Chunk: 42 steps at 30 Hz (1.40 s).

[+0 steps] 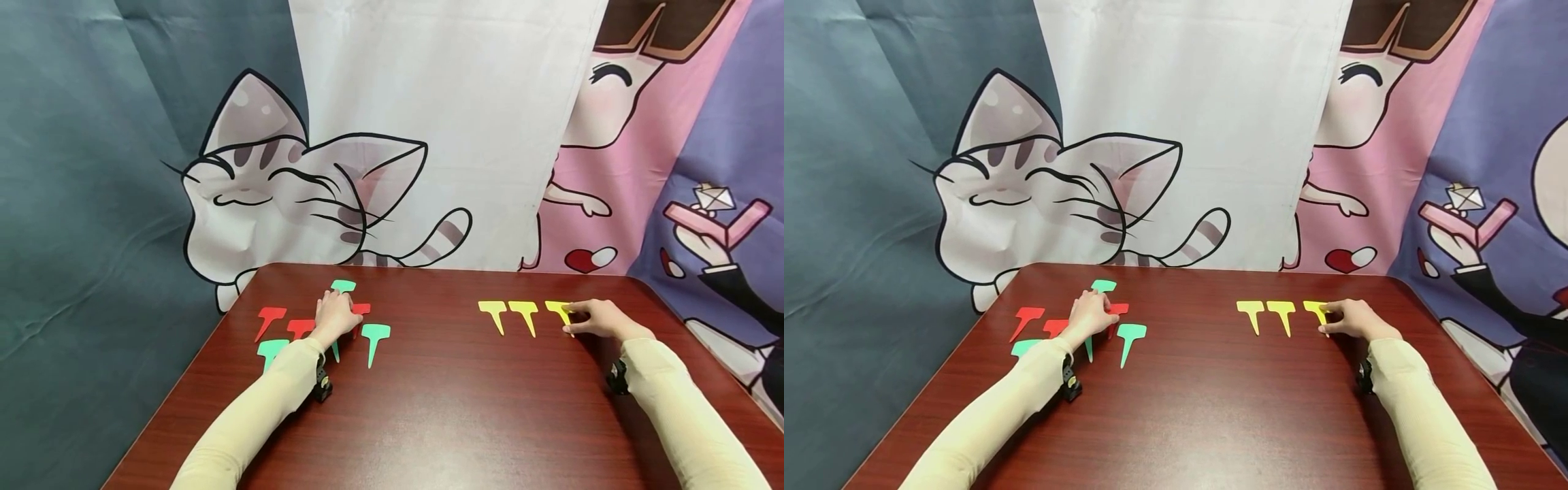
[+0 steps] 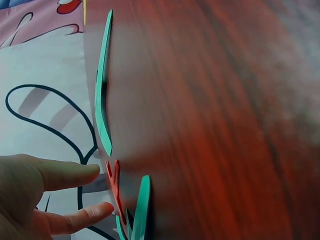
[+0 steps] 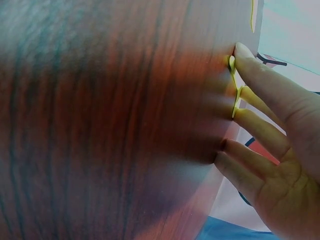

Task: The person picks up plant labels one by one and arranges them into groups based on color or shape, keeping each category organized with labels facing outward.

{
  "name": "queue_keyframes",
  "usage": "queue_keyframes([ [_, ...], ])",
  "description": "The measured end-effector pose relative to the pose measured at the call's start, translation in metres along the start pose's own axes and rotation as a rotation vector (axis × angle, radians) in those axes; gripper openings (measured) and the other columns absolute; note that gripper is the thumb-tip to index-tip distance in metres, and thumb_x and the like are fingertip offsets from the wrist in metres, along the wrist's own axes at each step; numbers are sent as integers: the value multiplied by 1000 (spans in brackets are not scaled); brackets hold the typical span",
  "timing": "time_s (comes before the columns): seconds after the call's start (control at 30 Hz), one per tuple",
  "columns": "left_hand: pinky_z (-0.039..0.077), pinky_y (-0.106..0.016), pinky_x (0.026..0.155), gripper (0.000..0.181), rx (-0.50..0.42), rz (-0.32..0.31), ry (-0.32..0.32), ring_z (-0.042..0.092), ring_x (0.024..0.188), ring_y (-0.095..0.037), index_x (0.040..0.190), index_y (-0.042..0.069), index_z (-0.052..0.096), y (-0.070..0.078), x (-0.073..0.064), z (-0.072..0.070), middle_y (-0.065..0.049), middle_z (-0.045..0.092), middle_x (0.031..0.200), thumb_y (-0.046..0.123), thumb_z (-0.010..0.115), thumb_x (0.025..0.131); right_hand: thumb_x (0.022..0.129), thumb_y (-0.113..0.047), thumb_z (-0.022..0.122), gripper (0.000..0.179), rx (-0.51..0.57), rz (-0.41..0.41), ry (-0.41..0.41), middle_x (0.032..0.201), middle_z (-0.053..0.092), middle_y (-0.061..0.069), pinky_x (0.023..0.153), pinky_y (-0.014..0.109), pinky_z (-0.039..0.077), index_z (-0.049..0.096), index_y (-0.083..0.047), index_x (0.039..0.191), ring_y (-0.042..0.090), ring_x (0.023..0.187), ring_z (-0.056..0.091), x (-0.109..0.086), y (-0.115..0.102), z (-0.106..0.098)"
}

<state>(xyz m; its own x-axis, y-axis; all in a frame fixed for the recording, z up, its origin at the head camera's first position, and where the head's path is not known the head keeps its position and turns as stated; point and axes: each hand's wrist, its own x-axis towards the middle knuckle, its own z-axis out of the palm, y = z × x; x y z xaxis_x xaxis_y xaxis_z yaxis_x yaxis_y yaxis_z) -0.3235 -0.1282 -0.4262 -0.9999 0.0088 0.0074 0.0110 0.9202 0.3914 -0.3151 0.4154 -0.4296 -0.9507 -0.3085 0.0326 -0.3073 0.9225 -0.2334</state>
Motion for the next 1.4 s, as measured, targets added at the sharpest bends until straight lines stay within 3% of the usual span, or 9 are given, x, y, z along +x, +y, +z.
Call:
queue_keyframes([
  [0.17,17,-56,115,24,31,-11,-25,21,141,-44,74,6,62,3,3,1,-23,38,145,27,70,82,74,-42,77,66,7,7,-5,111,63,31,86,59,46,62,4,120,47,102,57,-1,0,-1],
  [0.33,14,-56,116,29,53,-26,-53,17,142,-44,96,1,70,4,5,2,-25,34,148,27,70,82,74,-42,77,67,18,8,-7,111,63,32,86,60,46,61,4,121,47,102,57,-1,0,0],
  [0.43,14,-57,115,34,73,-32,-59,17,142,-44,101,0,69,3,7,2,-24,36,146,27,70,82,75,-42,76,68,21,14,-11,113,62,32,85,59,46,61,4,122,46,102,57,-1,0,1],
  [0.93,15,-56,116,26,87,-46,-61,17,142,-44,90,3,69,0,11,0,-24,38,145,26,73,80,75,-42,77,67,7,19,-12,110,62,32,86,60,46,61,4,121,44,98,58,0,-1,0],
  [1.4,17,-54,116,22,73,-56,-45,19,141,-44,67,6,65,0,14,1,-24,40,142,23,73,78,76,-42,76,68,25,34,-28,110,62,32,84,59,47,60,5,123,41,95,58,-1,-3,-1],
])
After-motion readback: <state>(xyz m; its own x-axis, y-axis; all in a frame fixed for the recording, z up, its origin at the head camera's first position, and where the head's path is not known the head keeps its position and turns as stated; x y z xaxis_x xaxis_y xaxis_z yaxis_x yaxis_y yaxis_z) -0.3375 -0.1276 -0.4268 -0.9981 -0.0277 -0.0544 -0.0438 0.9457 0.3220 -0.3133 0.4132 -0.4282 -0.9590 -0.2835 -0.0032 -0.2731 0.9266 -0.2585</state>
